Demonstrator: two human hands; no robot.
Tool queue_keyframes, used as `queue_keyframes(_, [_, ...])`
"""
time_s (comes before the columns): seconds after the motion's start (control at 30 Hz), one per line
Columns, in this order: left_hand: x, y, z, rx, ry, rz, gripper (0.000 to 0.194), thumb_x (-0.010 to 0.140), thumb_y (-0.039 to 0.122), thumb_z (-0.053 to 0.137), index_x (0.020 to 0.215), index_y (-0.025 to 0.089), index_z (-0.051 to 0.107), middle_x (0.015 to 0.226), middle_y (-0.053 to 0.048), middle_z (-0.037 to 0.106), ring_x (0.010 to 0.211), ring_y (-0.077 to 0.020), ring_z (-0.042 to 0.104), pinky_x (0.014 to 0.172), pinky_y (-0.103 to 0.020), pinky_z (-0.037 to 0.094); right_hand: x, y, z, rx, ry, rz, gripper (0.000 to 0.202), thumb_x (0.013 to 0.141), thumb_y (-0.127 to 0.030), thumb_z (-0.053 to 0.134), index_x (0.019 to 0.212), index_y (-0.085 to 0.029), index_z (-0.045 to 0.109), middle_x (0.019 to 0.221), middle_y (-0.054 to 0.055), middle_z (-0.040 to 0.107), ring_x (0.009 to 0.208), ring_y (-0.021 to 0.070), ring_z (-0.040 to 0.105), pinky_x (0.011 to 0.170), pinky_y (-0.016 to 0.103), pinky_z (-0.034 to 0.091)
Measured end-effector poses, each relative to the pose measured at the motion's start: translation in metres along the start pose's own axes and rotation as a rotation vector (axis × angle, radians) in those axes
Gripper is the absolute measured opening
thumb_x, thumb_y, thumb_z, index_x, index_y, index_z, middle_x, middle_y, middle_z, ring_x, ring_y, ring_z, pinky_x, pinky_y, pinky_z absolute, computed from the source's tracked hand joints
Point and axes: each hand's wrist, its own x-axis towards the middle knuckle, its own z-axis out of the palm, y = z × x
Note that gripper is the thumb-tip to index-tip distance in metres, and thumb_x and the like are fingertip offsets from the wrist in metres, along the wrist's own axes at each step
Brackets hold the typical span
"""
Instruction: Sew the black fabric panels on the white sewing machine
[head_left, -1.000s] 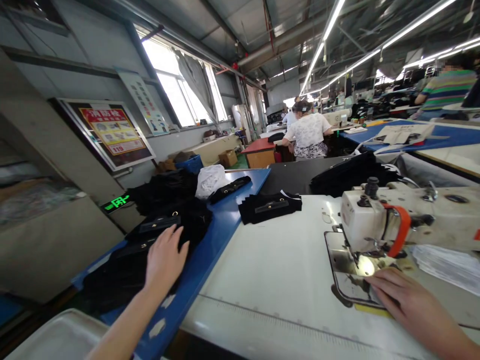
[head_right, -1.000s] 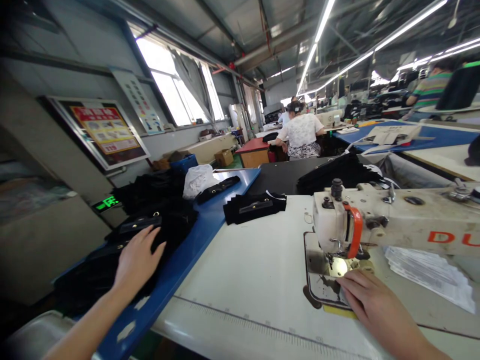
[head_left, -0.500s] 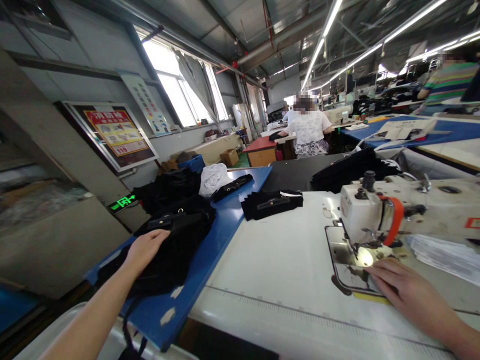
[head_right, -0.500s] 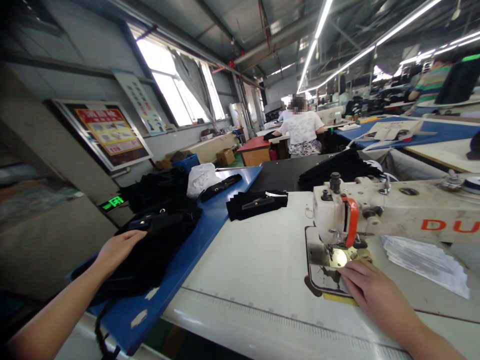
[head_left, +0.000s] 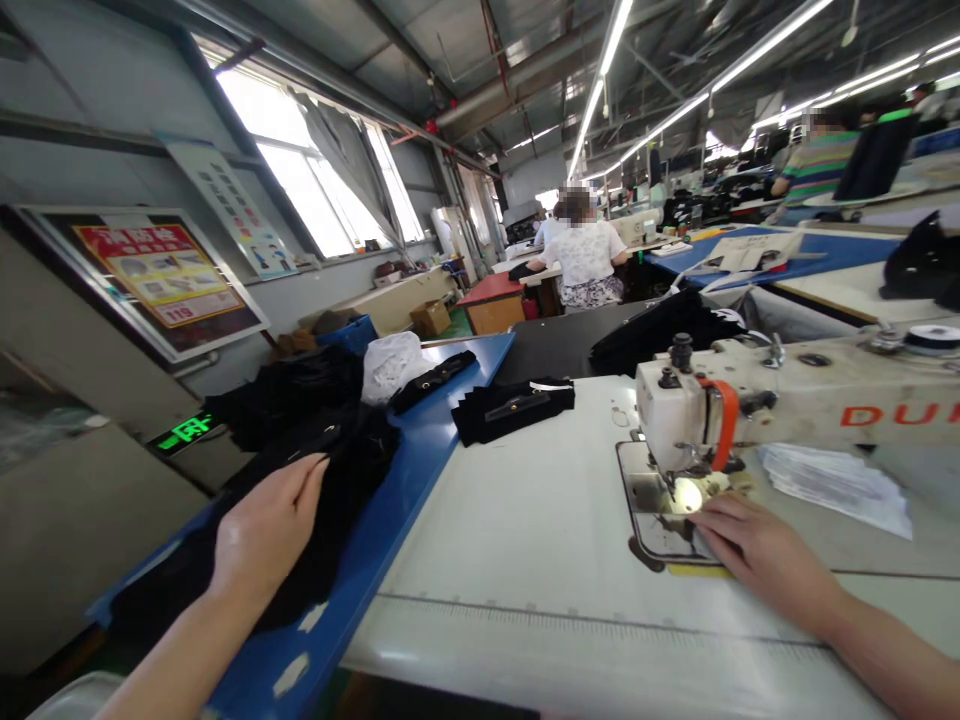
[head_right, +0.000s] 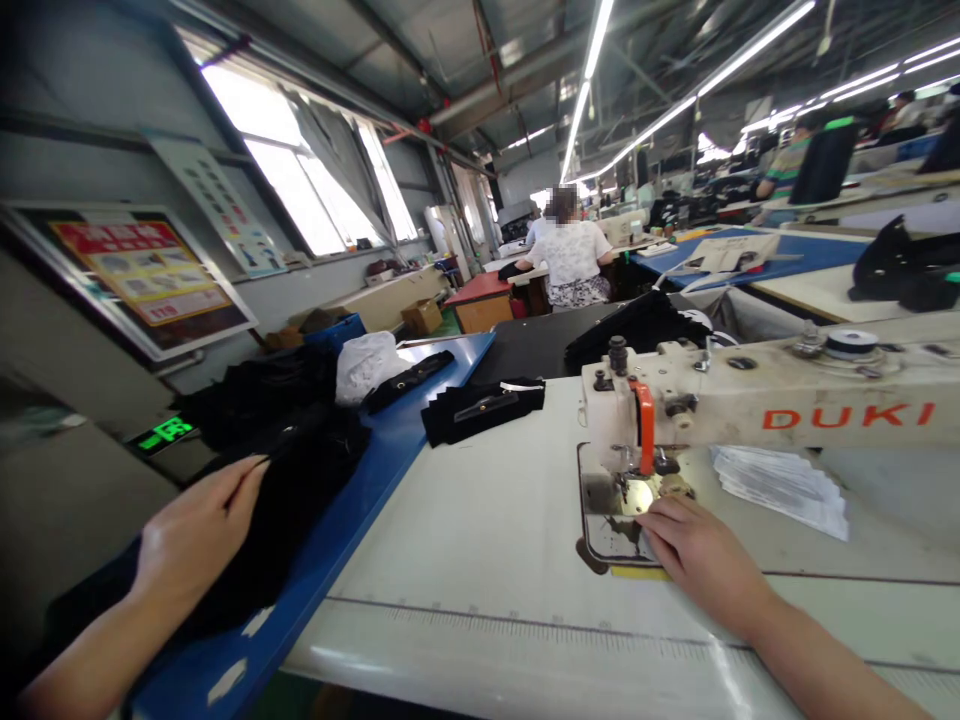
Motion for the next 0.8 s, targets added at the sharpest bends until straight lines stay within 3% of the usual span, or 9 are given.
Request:
queue_keyframes(0.1, [-0.033, 0.055, 0.033, -0.108, -0.062, 0.377, 0.038, 0.096, 0.039, 0.034, 0.103, 0.018, 0.066, 0.103, -0.009, 0.073, 0.095, -0.0244, 0.068, 0.091, -0.038, 0.053, 0.005, -0.005, -0.005, 0.027, -0.055, 0.040, 0.029, 0.096, -0.020, 0.043, 0.093, -0.020, 0.072, 0.087, 0.008, 0.067, 0.083, 0.0196, 0.061, 0.075, 0.032, 0.052])
queue_keyframes(0.2, [-0.074, 0.124, 0.068, -0.258, -0.130, 0.675, 0.038, 0.098, 0.025, 0.029, 0.103, 0.019, 0.066, 0.098, -0.008, 0.074, 0.087, -0.0217, 0.070, 0.079, -0.033, 0.058, 0.009, -0.007, -0.009, 0.024, -0.078, 0.072, 0.028, 0.094, -0.017, 0.044, 0.086, -0.019, 0.071, 0.085, 0.008, 0.066, 0.084, 0.0207, 0.059, 0.078, 0.034, 0.049])
queue_keyframes(0.3, [-0.101, 0.185, 0.090, -0.376, -0.155, 0.790, 0.037, 0.097, 0.017, 0.030, 0.103, 0.019, 0.067, 0.097, -0.007, 0.074, 0.086, -0.0211, 0.069, 0.077, -0.032, 0.059, 0.011, -0.008, -0.009, 0.014, -0.064, 0.100, 0.025, 0.093, -0.015, 0.048, 0.083, -0.018, 0.071, 0.084, 0.007, 0.065, 0.084, 0.0204, 0.058, 0.078, 0.034, 0.048])
queue_keyframes(0.4, [-0.101, 0.221, 0.099, -0.466, -0.105, 0.801, 0.032, 0.098, 0.018, 0.036, 0.105, 0.018, 0.067, 0.099, -0.007, 0.074, 0.087, -0.0208, 0.068, 0.079, -0.033, 0.059, 0.011, -0.007, -0.009, -0.004, -0.047, 0.099, 0.021, 0.091, -0.014, 0.051, 0.085, -0.018, 0.071, 0.084, 0.007, 0.065, 0.083, 0.0197, 0.057, 0.078, 0.032, 0.048])
queue_keyframes(0.5, [-0.092, 0.237, 0.100, -0.566, -0.028, 0.886, 0.032, 0.099, 0.019, 0.036, 0.105, 0.016, 0.067, 0.099, -0.006, 0.074, 0.089, -0.0192, 0.068, 0.083, -0.031, 0.058, 0.011, -0.004, -0.010, -0.028, -0.036, 0.085, 0.020, 0.091, -0.014, 0.051, 0.086, -0.017, 0.070, 0.083, 0.007, 0.065, 0.081, 0.0189, 0.056, 0.077, 0.031, 0.047])
queue_keyframes(0.57, [-0.089, 0.241, 0.096, -0.625, -0.041, 0.888, 0.032, 0.099, 0.022, 0.037, 0.103, 0.016, 0.068, 0.097, -0.005, 0.074, 0.090, -0.0180, 0.068, 0.084, -0.029, 0.057, 0.010, -0.003, -0.011, -0.046, -0.043, 0.086, 0.020, 0.092, -0.015, 0.051, 0.085, -0.017, 0.070, 0.082, 0.007, 0.064, 0.080, 0.0188, 0.056, 0.076, 0.031, 0.047])
queue_keyframes(0.7, [-0.082, 0.233, 0.086, -0.686, -0.266, 0.741, 0.030, 0.097, 0.036, 0.044, 0.109, 0.023, 0.068, 0.109, -0.003, 0.073, 0.100, -0.0176, 0.067, 0.088, -0.029, 0.057, 0.010, -0.017, -0.018, -0.022, -0.056, 0.094, 0.022, 0.093, -0.016, 0.048, 0.090, -0.017, 0.070, 0.084, 0.007, 0.066, 0.082, 0.0196, 0.057, 0.077, 0.032, 0.048])
queue_keyframes(0.8, [-0.073, 0.211, 0.090, -0.591, -0.337, 0.568, 0.039, 0.093, 0.042, 0.045, 0.120, 0.020, 0.063, 0.124, -0.007, 0.066, 0.113, -0.0224, 0.063, 0.098, -0.038, 0.052, 0.017, -0.047, -0.020, 0.072, -0.080, 0.019, 0.026, 0.095, -0.019, 0.045, 0.111, -0.017, 0.066, 0.106, 0.009, 0.068, 0.102, 0.0205, 0.057, 0.093, 0.035, 0.046])
